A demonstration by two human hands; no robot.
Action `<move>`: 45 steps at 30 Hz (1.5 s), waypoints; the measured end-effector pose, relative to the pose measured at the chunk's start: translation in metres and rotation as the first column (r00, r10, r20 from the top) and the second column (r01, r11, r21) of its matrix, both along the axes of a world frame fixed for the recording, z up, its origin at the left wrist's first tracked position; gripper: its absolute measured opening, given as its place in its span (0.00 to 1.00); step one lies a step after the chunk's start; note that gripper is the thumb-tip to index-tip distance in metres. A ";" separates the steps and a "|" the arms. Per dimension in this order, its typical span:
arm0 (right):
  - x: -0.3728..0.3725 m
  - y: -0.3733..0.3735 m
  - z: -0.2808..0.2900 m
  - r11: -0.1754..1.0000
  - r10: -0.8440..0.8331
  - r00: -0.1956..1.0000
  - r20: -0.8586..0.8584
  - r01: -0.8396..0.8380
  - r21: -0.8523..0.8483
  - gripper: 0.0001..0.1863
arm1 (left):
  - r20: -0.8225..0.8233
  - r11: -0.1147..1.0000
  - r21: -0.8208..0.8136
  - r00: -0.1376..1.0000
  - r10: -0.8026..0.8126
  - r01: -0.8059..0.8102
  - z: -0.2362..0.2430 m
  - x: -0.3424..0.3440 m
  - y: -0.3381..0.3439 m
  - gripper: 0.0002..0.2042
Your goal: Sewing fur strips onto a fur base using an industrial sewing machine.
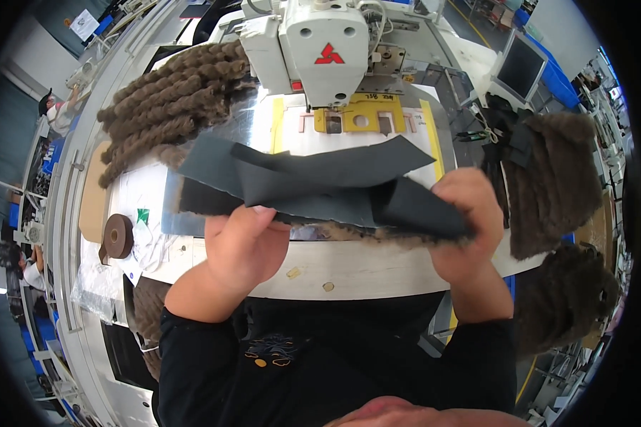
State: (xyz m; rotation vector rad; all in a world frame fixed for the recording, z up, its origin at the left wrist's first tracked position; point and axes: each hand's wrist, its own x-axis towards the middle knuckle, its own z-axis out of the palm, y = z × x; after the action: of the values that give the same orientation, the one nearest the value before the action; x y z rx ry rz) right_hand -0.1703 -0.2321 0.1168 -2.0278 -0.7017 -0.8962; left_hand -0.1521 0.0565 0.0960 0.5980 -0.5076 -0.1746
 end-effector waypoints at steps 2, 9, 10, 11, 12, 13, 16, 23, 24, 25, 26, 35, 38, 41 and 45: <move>-0.004 0.001 0.008 0.988 0.126 0.992 -0.003 -0.126 -0.085 0.20 | -0.002 0.997 0.031 0.997 0.073 -0.072 0.005 -0.001 -0.005 0.21; -0.024 -0.007 0.031 1.000 0.025 0.997 -0.075 -0.024 0.018 0.13 | 0.378 0.540 0.443 0.695 0.612 -0.716 0.006 0.024 0.023 0.40; -0.026 -0.009 0.034 0.998 0.060 0.994 -0.088 -0.059 0.005 0.16 | 0.398 0.562 0.484 0.741 0.541 -0.671 0.009 0.030 0.027 0.41; -0.027 -0.007 0.035 0.998 0.055 0.993 -0.107 -0.053 0.020 0.11 | 0.367 0.609 0.573 0.836 0.408 -0.549 0.011 0.033 0.034 0.40; -0.030 -0.008 0.035 0.998 0.059 0.992 -0.110 -0.057 0.020 0.11 | 0.318 0.633 0.655 0.910 0.266 -0.414 0.014 0.033 0.042 0.40; -0.034 -0.009 0.035 0.998 0.045 0.983 -0.177 -0.037 0.046 0.11 | 0.161 0.680 0.707 0.981 0.109 -0.192 0.018 0.028 0.051 0.32; -0.037 -0.008 0.032 0.992 0.044 0.947 -0.318 -0.004 0.127 0.11 | 0.119 0.751 0.631 0.981 0.153 -0.194 0.024 0.004 0.049 0.14; -0.023 -0.023 0.009 0.825 0.458 0.671 -0.583 -0.076 0.560 0.14 | 0.102 0.722 0.691 0.994 -0.040 -0.042 0.019 0.017 0.042 0.12; -0.019 -0.028 -0.007 0.829 0.438 0.594 -0.675 0.024 0.559 0.15 | 0.090 0.722 0.691 0.995 -0.050 -0.026 0.007 0.025 0.037 0.12; -0.013 -0.026 -0.019 0.822 0.436 0.530 -0.727 0.095 0.562 0.16 | 0.002 0.717 0.695 0.998 -0.063 0.044 -0.010 0.032 0.032 0.13; -0.006 -0.025 -0.030 0.813 0.436 0.462 -0.772 0.165 0.558 0.17 | -0.086 0.711 0.694 0.994 -0.075 0.113 -0.025 0.036 0.027 0.13; 0.011 -0.031 -0.076 0.925 0.349 0.511 -0.785 -0.052 0.377 0.19 | -0.254 0.484 0.848 0.967 0.013 0.216 -0.073 0.049 0.011 0.11; 0.011 -0.028 -0.075 0.915 0.359 0.513 -0.780 -0.029 0.402 0.19 | -0.038 0.288 0.957 0.999 0.028 0.029 -0.074 0.048 0.006 0.15; 0.008 -0.026 -0.080 0.967 0.206 0.619 -0.758 -0.009 0.255 0.20 | -0.003 0.144 0.990 0.999 -0.035 0.008 -0.068 0.049 0.005 0.16; 0.001 -0.026 -0.085 0.928 0.244 0.509 -0.826 0.125 0.351 0.26 | -0.166 0.251 0.948 0.976 -0.143 0.198 -0.075 0.046 0.006 0.13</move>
State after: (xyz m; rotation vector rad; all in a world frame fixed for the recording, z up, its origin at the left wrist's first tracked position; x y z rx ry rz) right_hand -0.1694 -0.2580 0.0323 -1.7596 -0.0013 0.1323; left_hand -0.1065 0.0620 0.0213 1.7904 -0.3655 -0.7626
